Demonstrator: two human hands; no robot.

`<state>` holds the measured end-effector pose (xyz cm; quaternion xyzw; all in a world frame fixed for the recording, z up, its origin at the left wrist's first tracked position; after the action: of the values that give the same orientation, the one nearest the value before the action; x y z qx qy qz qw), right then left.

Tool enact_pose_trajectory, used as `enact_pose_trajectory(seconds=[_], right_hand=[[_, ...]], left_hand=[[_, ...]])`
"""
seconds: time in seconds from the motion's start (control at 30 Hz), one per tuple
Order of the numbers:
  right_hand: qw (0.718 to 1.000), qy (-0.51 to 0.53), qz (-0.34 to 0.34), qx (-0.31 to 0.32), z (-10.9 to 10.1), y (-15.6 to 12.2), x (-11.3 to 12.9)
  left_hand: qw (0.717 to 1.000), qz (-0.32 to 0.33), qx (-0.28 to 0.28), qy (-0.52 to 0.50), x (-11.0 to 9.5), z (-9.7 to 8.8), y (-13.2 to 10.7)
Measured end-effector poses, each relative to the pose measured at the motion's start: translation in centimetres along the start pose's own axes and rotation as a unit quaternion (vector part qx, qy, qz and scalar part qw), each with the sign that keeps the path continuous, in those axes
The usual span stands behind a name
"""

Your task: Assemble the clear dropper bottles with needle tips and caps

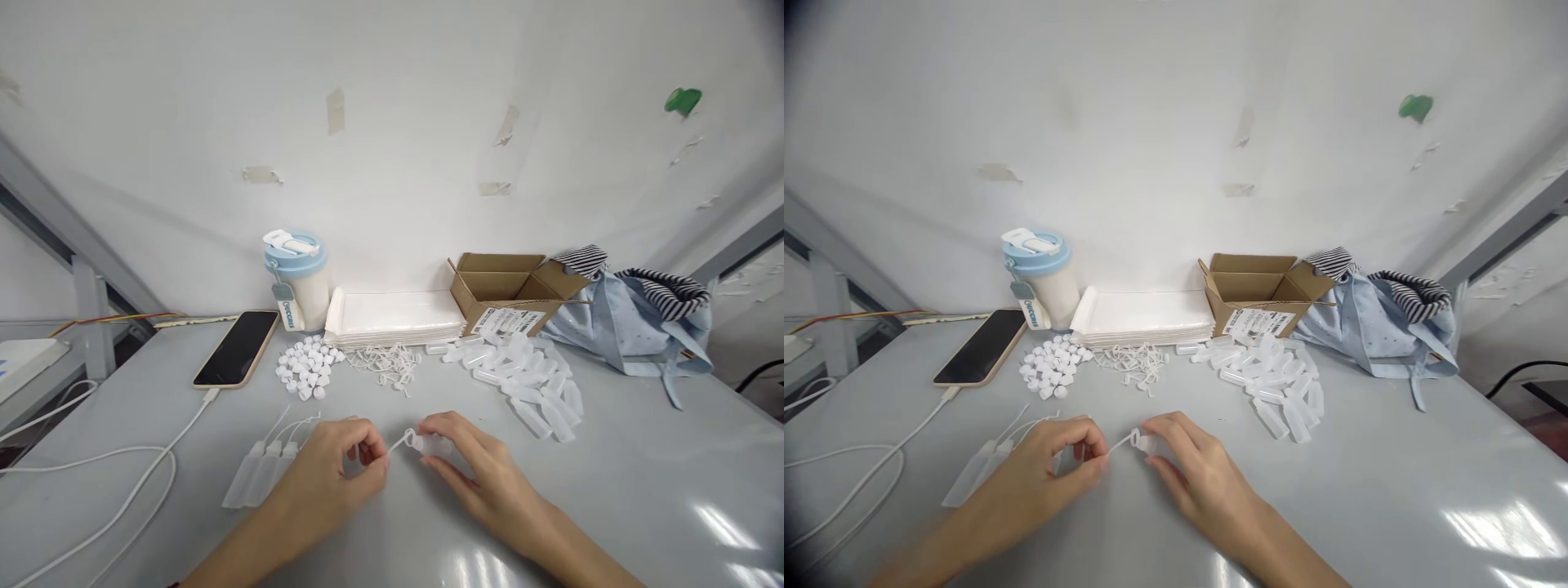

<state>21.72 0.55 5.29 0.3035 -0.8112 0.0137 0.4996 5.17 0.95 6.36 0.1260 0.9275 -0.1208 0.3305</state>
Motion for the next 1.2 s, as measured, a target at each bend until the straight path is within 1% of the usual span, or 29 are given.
enact_pose_trajectory(seconds=[0.13,0.27,0.4,0.5,0.57,0.6,0.63,0.7,0.73,0.77,0.83,0.9,0.97,1.03,1.13,1.2], right_hand=[[1.000,-0.017,-0.022,0.001,0.0,0.1,0.4],[0.999,-0.022,-0.042,0.016,0.2,0.0,0.7],[0.998,-0.019,-0.047,0.025,0.4,-0.1,0.7],[0.999,0.013,-0.041,0.027,0.6,-0.1,0.7],[0.998,0.055,-0.026,0.011,0.5,0.0,0.7],[0.997,0.080,-0.011,-0.003,0.4,0.1,0.7],[0.994,0.111,0.012,-0.020,0.3,0.2,0.6],[0.976,0.199,0.080,-0.042,0.3,0.3,0.1],[0.959,0.254,0.119,-0.046,0.4,0.3,-0.2],[0.936,0.311,0.156,-0.046,0.7,0.3,-0.6],[0.888,0.405,0.215,-0.043,1.2,0.1,-1.1],[0.854,0.457,0.245,-0.046,1.6,-0.1,-1.5],[0.836,0.484,0.253,-0.056,1.7,-0.1,-1.8],[0.821,0.509,0.248,-0.062,1.7,0.0,-1.9],[0.793,0.554,0.246,-0.056,2.0,0.1,-1.8],[0.774,0.583,0.242,-0.050,2.2,0.1,-1.7]], left_hand=[[1.000,-0.004,0.014,0.005,0.0,0.0,-0.1],[1.000,0.001,0.018,0.004,-0.1,0.3,-0.2],[1.000,0.003,0.021,0.000,-0.3,0.6,-0.2],[1.000,0.003,0.024,-0.001,-0.4,0.6,-0.2],[1.000,0.016,0.020,-0.013,-0.5,0.6,-0.4],[0.999,0.034,0.011,-0.019,-0.6,0.6,-0.5],[0.998,0.067,-0.009,-0.020,-0.9,0.5,-0.6],[0.985,0.161,-0.066,-0.001,-1.8,0.4,-1.0],[0.973,0.209,-0.098,0.019,-2.3,0.4,-1.3],[0.959,0.249,-0.128,0.042,-2.7,0.5,-1.5],[0.936,0.295,-0.169,0.087,-3.2,0.8,-1.9],[0.926,0.309,-0.182,0.121,-3.4,1.2,-1.9],[0.923,0.312,-0.177,0.139,-3.4,1.4,-1.9],[0.926,0.306,-0.169,0.140,-3.3,1.4,-1.8],[0.933,0.290,-0.157,0.145,-2.9,1.5,-1.6],[0.929,0.293,-0.159,0.160,-2.8,1.8,-1.6]])
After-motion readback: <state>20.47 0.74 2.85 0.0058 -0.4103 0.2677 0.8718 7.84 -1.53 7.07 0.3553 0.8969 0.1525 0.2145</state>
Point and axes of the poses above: each hand's wrist, its own y-axis towards the middle knuckle, its own z-axis out of the palm, x = y × z, the point moved 6 cm from there along y, towards the middle knuckle, and after that the axes turned 10 degrees about y, right-handed, at the moved point
